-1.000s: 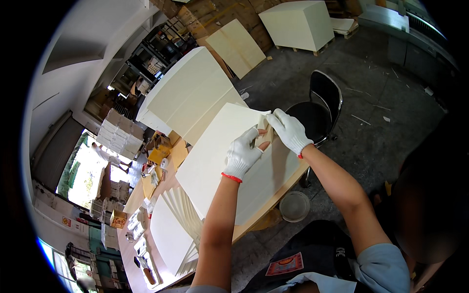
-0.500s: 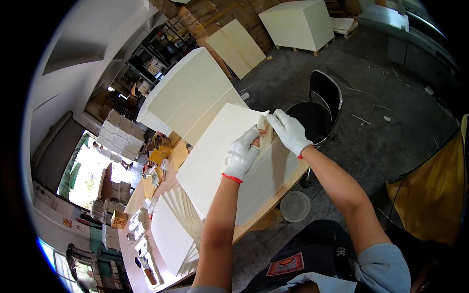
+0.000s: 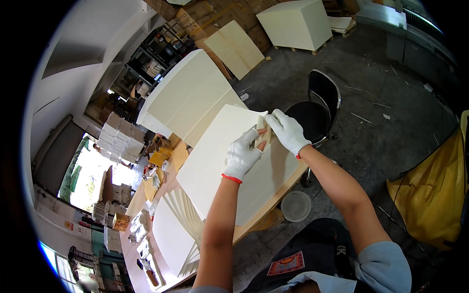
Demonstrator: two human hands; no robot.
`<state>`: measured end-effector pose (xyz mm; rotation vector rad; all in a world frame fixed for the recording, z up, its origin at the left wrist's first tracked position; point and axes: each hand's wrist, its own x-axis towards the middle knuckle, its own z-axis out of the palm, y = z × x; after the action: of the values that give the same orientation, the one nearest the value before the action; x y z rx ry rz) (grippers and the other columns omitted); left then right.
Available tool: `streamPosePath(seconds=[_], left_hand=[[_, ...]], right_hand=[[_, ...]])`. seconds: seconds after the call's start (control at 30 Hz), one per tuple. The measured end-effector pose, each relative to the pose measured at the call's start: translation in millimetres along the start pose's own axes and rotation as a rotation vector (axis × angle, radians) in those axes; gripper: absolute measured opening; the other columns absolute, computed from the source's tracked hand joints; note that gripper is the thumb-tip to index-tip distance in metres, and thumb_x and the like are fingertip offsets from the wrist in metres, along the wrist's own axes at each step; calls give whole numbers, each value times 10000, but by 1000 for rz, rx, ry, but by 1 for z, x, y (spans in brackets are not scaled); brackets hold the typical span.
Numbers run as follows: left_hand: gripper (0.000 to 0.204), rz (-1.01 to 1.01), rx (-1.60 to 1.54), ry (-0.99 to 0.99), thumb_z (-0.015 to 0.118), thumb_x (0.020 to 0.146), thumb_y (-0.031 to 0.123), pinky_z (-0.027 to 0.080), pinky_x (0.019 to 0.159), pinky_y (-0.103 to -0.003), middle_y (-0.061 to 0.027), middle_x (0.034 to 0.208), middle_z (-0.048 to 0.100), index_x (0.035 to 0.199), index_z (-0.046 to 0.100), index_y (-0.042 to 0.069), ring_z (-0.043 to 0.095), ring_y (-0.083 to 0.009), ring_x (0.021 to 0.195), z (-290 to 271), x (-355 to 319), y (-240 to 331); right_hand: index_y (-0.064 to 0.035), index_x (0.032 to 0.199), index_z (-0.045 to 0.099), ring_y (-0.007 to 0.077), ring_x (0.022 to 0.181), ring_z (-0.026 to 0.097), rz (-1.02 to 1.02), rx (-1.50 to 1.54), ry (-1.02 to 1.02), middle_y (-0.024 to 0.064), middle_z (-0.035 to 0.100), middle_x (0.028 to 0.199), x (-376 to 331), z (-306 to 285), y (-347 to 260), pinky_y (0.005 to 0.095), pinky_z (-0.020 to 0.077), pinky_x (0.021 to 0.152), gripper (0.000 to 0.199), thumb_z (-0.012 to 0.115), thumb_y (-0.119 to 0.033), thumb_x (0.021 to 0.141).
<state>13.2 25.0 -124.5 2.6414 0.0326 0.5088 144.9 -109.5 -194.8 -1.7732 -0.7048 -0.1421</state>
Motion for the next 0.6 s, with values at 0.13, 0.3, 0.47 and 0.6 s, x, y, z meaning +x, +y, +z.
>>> streamPosePath(seconds=[0.13, 0.3, 0.47, 0.6], left_hand=[[445, 19, 120, 45, 686, 939, 128, 576, 840, -449, -177, 1065, 744, 1377, 682, 204, 730, -373, 951, 4, -2, -1], [471, 57, 214, 90, 676, 933, 157, 595, 797, -470, -134, 1144, 722, 1399, 620, 192, 718, -361, 951, 6, -5, 1], [305, 217, 364, 43, 689, 925, 211, 602, 851, -457, -70, 1292, 658, 1219, 651, 142, 684, -322, 1075, 12, -6, -2], [292, 105, 395, -26, 689, 931, 249, 597, 861, -461, -64, 1238, 666, 1200, 660, 138, 683, -319, 1068, 13, 7, -5]], right_hand=[[-87, 998, 589, 418, 824, 696, 71, 56, -29, 189, 708, 822, -6, -15, -19, 517, 500, 730, 496, 508, -575, 1043], [-94, 985, 640, 369, 788, 722, 76, -385, -142, 161, 720, 815, -6, -43, -16, 497, 530, 691, 480, 576, -570, 988], [-111, 980, 679, 369, 809, 726, -118, -540, -310, 143, 742, 861, 1, -47, -1, 508, 540, 698, 443, 582, -543, 972], [-120, 944, 695, 361, 800, 727, -142, -521, -289, 136, 743, 852, -1, -46, 3, 502, 547, 681, 415, 593, -522, 968]])
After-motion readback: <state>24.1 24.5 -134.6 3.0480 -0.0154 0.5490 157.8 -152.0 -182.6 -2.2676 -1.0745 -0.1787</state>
